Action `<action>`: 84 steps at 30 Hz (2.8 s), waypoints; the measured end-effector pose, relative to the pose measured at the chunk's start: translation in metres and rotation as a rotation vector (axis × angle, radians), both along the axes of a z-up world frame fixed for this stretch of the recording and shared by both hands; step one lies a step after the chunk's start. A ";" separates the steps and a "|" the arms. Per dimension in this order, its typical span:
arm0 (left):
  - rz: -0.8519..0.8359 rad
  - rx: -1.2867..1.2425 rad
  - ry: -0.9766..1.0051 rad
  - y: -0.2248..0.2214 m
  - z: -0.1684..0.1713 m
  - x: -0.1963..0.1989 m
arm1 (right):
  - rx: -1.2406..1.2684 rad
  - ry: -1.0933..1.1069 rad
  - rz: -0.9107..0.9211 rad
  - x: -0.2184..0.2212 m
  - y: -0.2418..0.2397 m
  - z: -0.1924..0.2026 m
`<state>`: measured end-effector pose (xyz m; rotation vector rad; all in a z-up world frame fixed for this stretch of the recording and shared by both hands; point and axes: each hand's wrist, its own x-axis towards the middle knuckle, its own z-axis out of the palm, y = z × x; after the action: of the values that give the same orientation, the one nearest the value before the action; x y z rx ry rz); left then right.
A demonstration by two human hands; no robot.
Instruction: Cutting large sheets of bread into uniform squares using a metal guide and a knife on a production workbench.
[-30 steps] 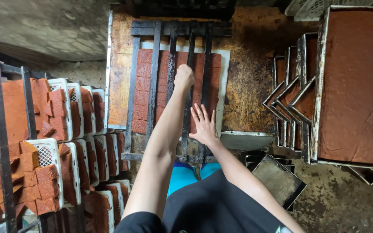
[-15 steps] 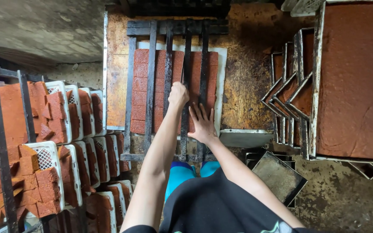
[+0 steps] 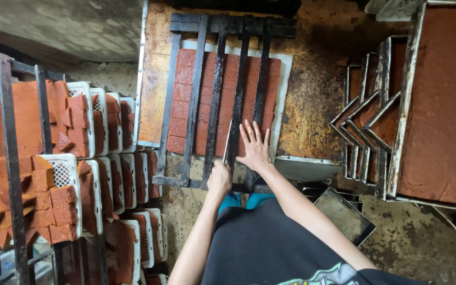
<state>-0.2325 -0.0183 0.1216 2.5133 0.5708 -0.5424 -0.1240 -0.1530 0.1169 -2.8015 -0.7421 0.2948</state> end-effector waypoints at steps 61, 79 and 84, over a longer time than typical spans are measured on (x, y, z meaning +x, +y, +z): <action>-0.368 0.809 -0.817 -0.058 -0.087 0.112 | 0.009 0.224 -0.001 -0.007 -0.069 -0.012; -0.473 0.652 -0.540 -0.068 -0.031 -0.079 | 0.115 0.149 -0.010 -0.013 -0.068 -0.005; -0.428 0.469 -0.254 -0.063 -0.024 -0.126 | 0.117 0.146 -0.025 -0.015 -0.066 -0.011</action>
<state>-0.3583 -0.0810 0.0980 3.1146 0.0575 -0.2417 -0.1388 -0.2186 0.1059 -2.6440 -0.6679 0.4315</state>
